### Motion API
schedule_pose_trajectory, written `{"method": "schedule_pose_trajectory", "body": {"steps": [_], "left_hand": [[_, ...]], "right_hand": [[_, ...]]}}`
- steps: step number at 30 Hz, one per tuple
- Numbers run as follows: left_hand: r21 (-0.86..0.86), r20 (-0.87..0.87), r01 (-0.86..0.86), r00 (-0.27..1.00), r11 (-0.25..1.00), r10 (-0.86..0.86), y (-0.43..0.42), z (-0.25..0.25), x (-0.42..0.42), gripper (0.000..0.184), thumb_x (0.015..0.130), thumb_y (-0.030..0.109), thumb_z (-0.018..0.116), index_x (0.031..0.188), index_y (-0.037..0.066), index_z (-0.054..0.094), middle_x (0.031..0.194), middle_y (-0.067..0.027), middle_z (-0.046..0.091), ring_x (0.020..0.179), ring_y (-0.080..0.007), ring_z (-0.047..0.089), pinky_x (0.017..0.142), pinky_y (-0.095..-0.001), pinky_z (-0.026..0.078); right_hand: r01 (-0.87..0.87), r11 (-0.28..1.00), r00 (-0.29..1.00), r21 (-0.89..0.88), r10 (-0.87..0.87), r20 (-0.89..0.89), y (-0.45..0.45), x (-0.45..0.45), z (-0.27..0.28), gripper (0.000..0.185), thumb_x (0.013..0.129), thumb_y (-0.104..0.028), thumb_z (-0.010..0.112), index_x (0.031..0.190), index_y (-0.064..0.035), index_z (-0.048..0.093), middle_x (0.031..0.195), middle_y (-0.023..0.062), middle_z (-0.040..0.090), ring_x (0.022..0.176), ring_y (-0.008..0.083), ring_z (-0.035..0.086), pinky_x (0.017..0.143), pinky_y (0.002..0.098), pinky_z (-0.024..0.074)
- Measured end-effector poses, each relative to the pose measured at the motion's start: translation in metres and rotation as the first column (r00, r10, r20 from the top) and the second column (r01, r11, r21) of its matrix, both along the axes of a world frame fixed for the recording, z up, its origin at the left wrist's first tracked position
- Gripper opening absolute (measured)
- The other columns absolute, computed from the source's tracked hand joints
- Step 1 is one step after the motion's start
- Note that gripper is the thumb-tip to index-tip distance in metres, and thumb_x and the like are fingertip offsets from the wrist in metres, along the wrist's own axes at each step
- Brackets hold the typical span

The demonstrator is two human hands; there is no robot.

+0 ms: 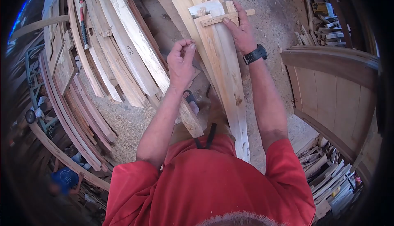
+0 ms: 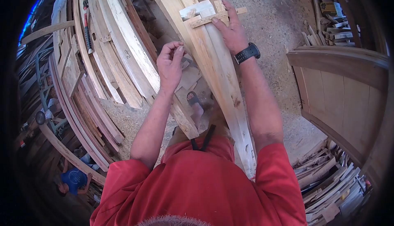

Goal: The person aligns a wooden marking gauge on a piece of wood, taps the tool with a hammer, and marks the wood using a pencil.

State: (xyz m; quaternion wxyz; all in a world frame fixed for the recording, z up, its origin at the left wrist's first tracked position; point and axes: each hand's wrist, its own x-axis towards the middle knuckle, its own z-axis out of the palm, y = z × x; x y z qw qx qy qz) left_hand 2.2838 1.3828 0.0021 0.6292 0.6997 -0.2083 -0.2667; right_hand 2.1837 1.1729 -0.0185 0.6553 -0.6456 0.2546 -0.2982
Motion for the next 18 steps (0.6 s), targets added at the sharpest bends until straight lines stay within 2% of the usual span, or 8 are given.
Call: {"method": "schedule_pose_trajectory", "body": {"steps": [4,5,6,11,14,16,18], "left_hand": [[-0.010,-0.012,-0.025,1.000,1.000,0.025,-0.006,-0.002,0.001,0.015,0.103,0.011,0.067,0.115,0.001,0.068,0.094,-0.0010,0.069,0.086,-0.0061,0.061,0.080,-0.0233,0.050],[0.003,0.001,-0.004,1.000,1.000,0.004,-0.008,-0.003,0.002,0.014,0.104,0.010,0.065,0.115,0.001,0.068,0.097,-0.0024,0.069,0.088,-0.0077,0.063,0.083,-0.0245,0.053],[0.017,0.014,0.016,1.000,1.000,-0.016,-0.009,-0.003,0.003,0.014,0.105,0.008,0.063,0.116,0.000,0.067,0.101,-0.0037,0.070,0.090,-0.0093,0.066,0.086,-0.0257,0.055],[0.011,0.033,-0.013,0.999,1.000,0.012,-0.020,-0.009,0.007,0.014,0.105,0.008,0.064,0.116,0.000,0.067,0.100,-0.0044,0.070,0.090,-0.0098,0.066,0.085,-0.0261,0.056],[0.006,0.037,-0.025,0.999,1.000,0.025,-0.024,-0.004,0.009,0.014,0.105,0.008,0.064,0.116,0.000,0.067,0.100,-0.0045,0.070,0.089,-0.0100,0.066,0.084,-0.0263,0.056],[0.004,0.026,-0.033,0.999,0.999,0.033,-0.027,-0.004,0.011,0.014,0.105,0.008,0.064,0.116,0.000,0.067,0.099,-0.0046,0.070,0.089,-0.0100,0.067,0.084,-0.0264,0.056],[-0.011,0.030,-0.071,0.997,0.997,0.072,-0.030,-0.006,0.015,0.015,0.103,0.009,0.067,0.114,-0.001,0.068,0.094,-0.0028,0.070,0.084,-0.0067,0.063,0.077,-0.0233,0.052]], "right_hand": [[0.025,1.000,0.999,-0.013,-0.025,-0.026,-0.002,-0.001,-0.012,0.069,0.099,-0.019,0.072,0.159,-0.0057,0.041,0.154,0.0140,0.052,0.141,0.0227,0.050,0.119,0.0367,0.0392],[0.023,1.000,0.999,-0.012,-0.023,-0.025,-0.002,-0.002,-0.017,0.069,0.099,-0.019,0.072,0.159,-0.0057,0.041,0.154,0.0140,0.052,0.141,0.0227,0.050,0.119,0.0367,0.0392],[0.030,1.000,0.999,0.002,-0.030,-0.013,0.001,-0.003,-0.016,0.070,0.098,-0.019,0.073,0.159,-0.0056,0.042,0.153,0.0140,0.053,0.140,0.0228,0.052,0.118,0.0366,0.0406],[0.043,0.999,0.999,0.014,-0.042,-0.025,0.008,-0.004,-0.005,0.074,0.096,-0.016,0.076,0.160,-0.0055,0.041,0.151,0.0144,0.056,0.137,0.0227,0.055,0.116,0.0364,0.0433],[0.066,0.994,0.997,0.087,-0.069,0.028,0.012,-0.001,-0.001,0.076,0.094,-0.013,0.077,0.161,-0.0054,0.040,0.153,0.0154,0.055,0.138,0.0227,0.054,0.117,0.0364,0.0427],[0.076,0.997,0.997,0.005,-0.076,0.007,0.011,-0.001,-0.005,0.077,0.094,-0.012,0.077,0.161,-0.0052,0.041,0.153,0.0162,0.054,0.139,0.0228,0.053,0.118,0.0365,0.0419],[0.078,0.997,0.997,-0.019,-0.078,0.005,0.010,-0.002,-0.007,0.077,0.094,-0.012,0.078,0.161,-0.0050,0.041,0.154,0.0167,0.054,0.140,0.0231,0.053,0.118,0.0365,0.0414]]}}
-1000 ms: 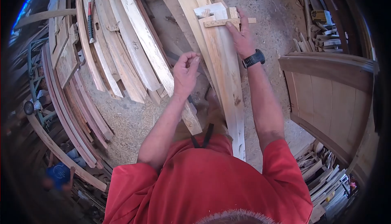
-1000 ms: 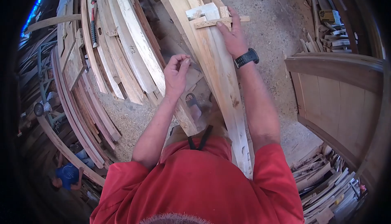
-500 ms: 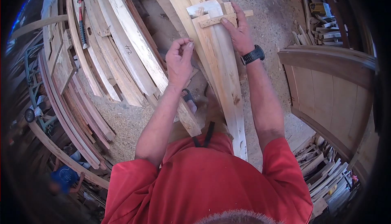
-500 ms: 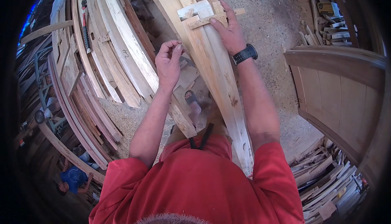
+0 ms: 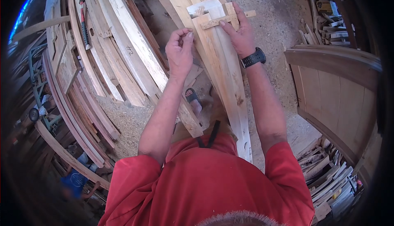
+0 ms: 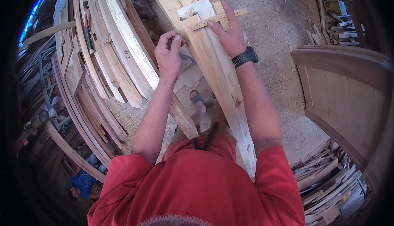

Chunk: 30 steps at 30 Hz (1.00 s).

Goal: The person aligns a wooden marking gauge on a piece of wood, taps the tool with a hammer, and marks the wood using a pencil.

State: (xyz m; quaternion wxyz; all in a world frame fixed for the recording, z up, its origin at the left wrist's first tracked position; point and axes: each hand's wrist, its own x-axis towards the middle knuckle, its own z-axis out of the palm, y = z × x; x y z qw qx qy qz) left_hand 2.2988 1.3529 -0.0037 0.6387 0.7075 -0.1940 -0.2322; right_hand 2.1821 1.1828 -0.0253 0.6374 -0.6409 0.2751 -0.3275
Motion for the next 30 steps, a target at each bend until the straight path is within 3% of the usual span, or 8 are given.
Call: {"method": "schedule_pose_trajectory", "body": {"steps": [6,16,21,24,28,30], "left_hand": [[-0.034,0.060,-0.004,0.998,0.999,0.006,-0.008,0.000,0.024,0.015,0.105,0.008,0.065,0.117,-0.001,0.067,0.097,-0.0045,0.070,0.088,-0.0099,0.066,0.083,-0.0255,0.056],[-0.033,0.127,-0.005,0.992,0.999,0.009,-0.023,-0.005,0.057,0.018,0.104,0.010,0.065,0.117,-0.003,0.067,0.100,-0.0066,0.072,0.089,-0.0103,0.067,0.081,-0.0256,0.056],[-0.048,-0.080,-0.128,0.989,0.991,0.124,-0.028,-0.017,0.075,0.017,0.104,0.013,0.068,0.119,0.003,0.069,0.099,-0.0027,0.069,0.085,-0.0096,0.066,0.077,-0.0245,0.057],[-0.061,-0.175,-0.175,0.971,0.983,0.162,-0.030,-0.022,0.081,0.020,0.105,0.012,0.065,0.120,-0.002,0.066,0.097,-0.0061,0.070,0.084,-0.0116,0.067,0.078,-0.0270,0.057],[-0.052,-0.220,-0.244,0.949,0.968,0.228,-0.033,-0.030,0.093,0.021,0.104,0.011,0.065,0.121,-0.001,0.066,0.097,-0.0066,0.070,0.084,-0.0124,0.067,0.076,-0.0263,0.057],[-0.004,-0.170,-0.249,0.954,0.968,0.245,-0.038,-0.037,0.100,0.019,0.104,0.014,0.069,0.120,0.003,0.069,0.098,-0.0042,0.069,0.082,-0.0113,0.066,0.073,-0.0252,0.058]], "right_hand": [[0.009,1.000,1.000,0.005,-0.009,0.006,0.002,-0.001,0.001,0.078,0.093,-0.013,0.079,0.161,-0.0051,0.042,0.156,0.0180,0.053,0.142,0.0243,0.051,0.120,0.0363,0.0384],[0.021,1.000,0.999,0.020,-0.021,0.035,0.002,0.001,-0.003,0.078,0.091,-0.012,0.079,0.160,-0.0044,0.043,0.154,0.0175,0.054,0.142,0.0241,0.052,0.120,0.0363,0.0386],[0.032,0.999,0.999,0.017,-0.033,0.032,0.002,0.001,-0.002,0.077,0.091,-0.012,0.079,0.160,-0.0042,0.043,0.152,0.0169,0.056,0.139,0.0233,0.054,0.119,0.0362,0.0403],[0.026,0.999,0.999,0.024,-0.026,0.026,0.002,0.001,-0.001,0.077,0.092,-0.012,0.079,0.159,-0.0040,0.043,0.152,0.0170,0.057,0.138,0.0231,0.054,0.118,0.0362,0.0408],[0.026,0.998,0.999,-0.054,-0.028,-0.034,0.000,0.000,-0.003,0.075,0.093,-0.011,0.078,0.159,-0.0040,0.043,0.151,0.0172,0.057,0.137,0.0227,0.056,0.116,0.0359,0.0429],[0.013,1.000,1.000,0.005,-0.013,-0.005,0.002,0.000,0.002,0.074,0.094,-0.009,0.077,0.159,-0.0038,0.043,0.150,0.0169,0.058,0.135,0.0223,0.057,0.115,0.0357,0.0443]]}}
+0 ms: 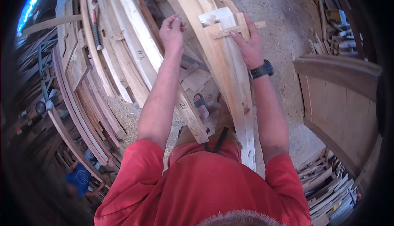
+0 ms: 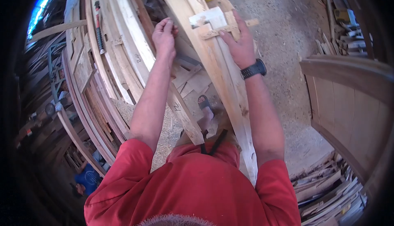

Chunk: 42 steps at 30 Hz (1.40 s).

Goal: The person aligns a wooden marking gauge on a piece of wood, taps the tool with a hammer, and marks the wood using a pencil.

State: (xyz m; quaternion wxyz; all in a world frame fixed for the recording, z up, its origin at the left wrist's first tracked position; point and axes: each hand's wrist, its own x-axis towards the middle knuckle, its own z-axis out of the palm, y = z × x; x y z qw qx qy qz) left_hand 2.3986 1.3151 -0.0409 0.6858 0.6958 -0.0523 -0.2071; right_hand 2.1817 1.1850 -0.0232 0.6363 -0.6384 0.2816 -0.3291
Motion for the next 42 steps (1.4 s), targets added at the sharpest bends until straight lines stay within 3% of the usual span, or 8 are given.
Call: {"method": "schedule_pose_trajectory", "body": {"steps": [10,18,27,34,37,38,40,42], "left_hand": [[0.376,0.010,0.028,0.999,0.926,-0.035,-0.028,-0.088,0.049,0.010,0.103,0.008,0.064,0.106,0.001,0.071,0.088,-0.0049,0.071,0.073,-0.0114,0.067,0.065,-0.0267,0.054],[0.816,0.168,0.100,0.901,0.569,-0.399,-0.042,-0.111,0.052,0.028,0.092,0.030,0.074,0.112,0.011,0.079,0.108,-0.0204,0.078,0.104,-0.0371,0.075,0.091,-0.0464,0.059],[0.709,0.186,0.137,0.910,0.692,-0.371,-0.038,-0.111,0.045,0.036,0.089,0.032,0.076,0.118,0.010,0.078,0.109,-0.0226,0.077,0.106,-0.0404,0.074,0.093,-0.0474,0.058],[0.811,0.260,0.017,0.885,0.584,-0.387,-0.033,-0.103,0.045,0.032,0.089,0.023,0.075,0.117,0.007,0.079,0.107,-0.0224,0.078,0.100,-0.0369,0.077,0.091,-0.0443,0.059],[0.470,0.118,-0.109,0.991,0.876,0.060,-0.026,-0.086,0.039,0.024,0.095,0.005,0.070,0.117,-0.004,0.072,0.097,-0.0152,0.078,0.086,-0.0195,0.076,0.078,-0.0331,0.062],[0.476,0.117,-0.094,0.992,0.874,0.043,-0.025,-0.081,0.036,0.024,0.095,0.005,0.070,0.117,-0.004,0.072,0.097,-0.0152,0.078,0.086,-0.0195,0.076,0.078,-0.0331,0.062],[-0.044,-0.083,-0.272,0.960,0.961,0.268,-0.021,-0.060,0.027,0.017,0.102,0.004,0.067,0.118,-0.001,0.067,0.102,-0.0089,0.074,0.086,-0.0173,0.074,0.078,-0.0278,0.062],[-0.058,-0.082,-0.270,0.961,0.961,0.265,-0.015,-0.029,0.011,0.018,0.104,0.005,0.063,0.121,-0.001,0.063,0.108,-0.0091,0.072,0.090,-0.0172,0.073,0.079,-0.0276,0.061]], "right_hand": [[0.013,0.997,1.000,0.081,-0.014,0.009,-0.002,0.000,-0.007,0.074,0.094,-0.007,0.076,0.159,0.0000,0.041,0.149,0.0163,0.058,0.133,0.0221,0.059,0.112,0.0360,0.0475],[0.022,0.998,1.000,0.063,-0.023,0.013,-0.001,0.001,-0.008,0.074,0.093,-0.009,0.076,0.158,0.0006,0.043,0.149,0.0174,0.057,0.134,0.0224,0.058,0.113,0.0365,0.0461],[0.014,0.996,0.997,0.089,-0.021,0.069,0.001,0.002,-0.006,0.073,0.093,-0.009,0.076,0.159,-0.0043,0.044,0.146,0.0155,0.060,0.132,0.0211,0.059,0.112,0.0359,0.0472],[0.016,0.996,0.998,0.090,-0.022,0.064,0.001,0.002,0.001,0.073,0.093,-0.008,0.076,0.159,-0.0048,0.044,0.148,0.0157,0.059,0.133,0.0208,0.058,0.113,0.0352,0.0464],[0.030,0.999,0.998,0.031,-0.032,0.045,0.002,0.003,0.001,0.073,0.093,-0.008,0.076,0.158,-0.0041,0.045,0.148,0.0167,0.059,0.135,0.0220,0.057,0.115,0.0356,0.0448],[0.039,0.999,0.999,-0.013,-0.039,0.020,0.001,0.001,-0.001,0.073,0.093,-0.009,0.077,0.158,-0.0035,0.045,0.148,0.0172,0.059,0.135,0.0229,0.057,0.115,0.0359,0.0438],[0.047,0.999,0.999,-0.005,-0.047,0.010,0.000,0.000,-0.002,0.073,0.093,-0.009,0.077,0.158,-0.0031,0.045,0.148,0.0175,0.059,0.136,0.0235,0.056,0.116,0.0361,0.0426],[0.041,0.999,0.999,0.001,-0.041,0.000,0.001,0.001,-0.003,0.073,0.092,-0.010,0.077,0.158,-0.0027,0.045,0.148,0.0178,0.059,0.137,0.0241,0.055,0.117,0.0363,0.0415]]}}
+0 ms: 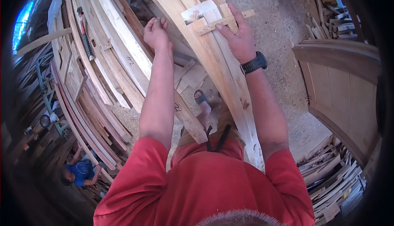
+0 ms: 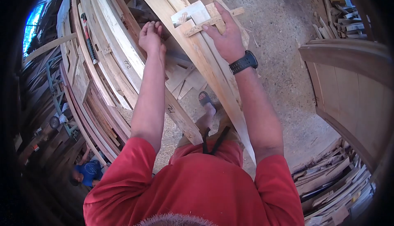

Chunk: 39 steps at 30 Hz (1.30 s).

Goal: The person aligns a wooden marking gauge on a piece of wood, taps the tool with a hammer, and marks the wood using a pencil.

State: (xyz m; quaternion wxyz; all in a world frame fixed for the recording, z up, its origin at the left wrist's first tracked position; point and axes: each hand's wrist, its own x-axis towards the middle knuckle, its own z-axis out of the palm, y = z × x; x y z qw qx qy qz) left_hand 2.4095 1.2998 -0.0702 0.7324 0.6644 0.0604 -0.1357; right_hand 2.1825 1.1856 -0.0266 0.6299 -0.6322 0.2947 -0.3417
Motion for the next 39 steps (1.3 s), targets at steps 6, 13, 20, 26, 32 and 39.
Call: {"method": "schedule_pose_trajectory", "body": {"steps": [6,13,20,26,32,39], "left_hand": [[0.078,0.272,0.129,0.951,0.989,-0.146,0.018,0.064,-0.063,0.016,0.104,0.008,0.066,0.118,-0.001,0.065,0.108,-0.0067,0.072,0.092,-0.0117,0.068,0.080,-0.0239,0.054],[0.289,0.481,0.432,0.706,0.855,-0.519,0.018,0.069,-0.102,0.011,0.095,0.009,0.077,0.105,0.004,0.079,0.095,-0.0044,0.075,0.080,-0.0073,0.061,0.074,-0.0241,0.050],[0.292,0.428,0.425,0.743,0.857,-0.514,0.009,0.069,-0.106,0.013,0.094,0.010,0.080,0.105,0.004,0.080,0.095,-0.0059,0.077,0.078,-0.0092,0.063,0.073,-0.0254,0.051],[0.341,0.474,0.389,0.715,0.856,-0.514,0.007,0.067,-0.112,0.012,0.092,0.011,0.081,0.103,0.006,0.081,0.095,-0.0060,0.077,0.084,-0.0130,0.065,0.078,-0.0277,0.052],[0.372,0.525,0.330,0.696,0.868,-0.490,0.004,0.065,-0.114,0.009,0.091,0.010,0.081,0.100,0.008,0.081,0.095,-0.0059,0.077,0.086,-0.0168,0.066,0.080,-0.0307,0.053],[0.522,0.754,0.167,0.367,0.836,-0.544,0.004,0.069,-0.114,0.013,0.088,0.006,0.081,0.099,0.013,0.077,0.096,-0.0012,0.077,0.090,-0.0208,0.067,0.085,-0.0337,0.053]], "right_hand": [[-0.029,0.998,0.997,0.060,0.024,0.079,-0.001,0.002,-0.009,0.073,0.092,-0.011,0.077,0.158,-0.0034,0.046,0.149,0.0177,0.058,0.138,0.0241,0.054,0.118,0.0362,0.0404],[-0.016,0.999,0.999,0.032,0.015,0.052,0.000,0.001,-0.003,0.073,0.092,-0.011,0.078,0.157,-0.0032,0.046,0.150,0.0182,0.058,0.139,0.0247,0.054,0.118,0.0368,0.0406],[-0.016,0.996,0.997,0.084,0.010,0.072,0.000,0.003,-0.008,0.074,0.092,-0.010,0.078,0.158,-0.0034,0.045,0.150,0.0178,0.058,0.139,0.0246,0.054,0.118,0.0368,0.0407],[-0.018,0.997,0.997,0.079,0.013,0.072,0.001,0.002,-0.002,0.074,0.092,-0.007,0.077,0.158,-0.0035,0.045,0.149,0.0165,0.058,0.136,0.0224,0.056,0.116,0.0356,0.0431],[-0.008,0.997,0.997,0.071,0.003,0.073,0.001,0.003,-0.003,0.072,0.092,-0.006,0.077,0.157,-0.0031,0.046,0.148,0.0161,0.059,0.133,0.0212,0.058,0.114,0.0348,0.0451],[-0.004,0.998,0.997,0.067,-0.001,0.075,0.001,0.003,-0.003,0.072,0.093,-0.007,0.077,0.157,-0.0021,0.045,0.147,0.0159,0.059,0.132,0.0208,0.058,0.113,0.0348,0.0459]]}}
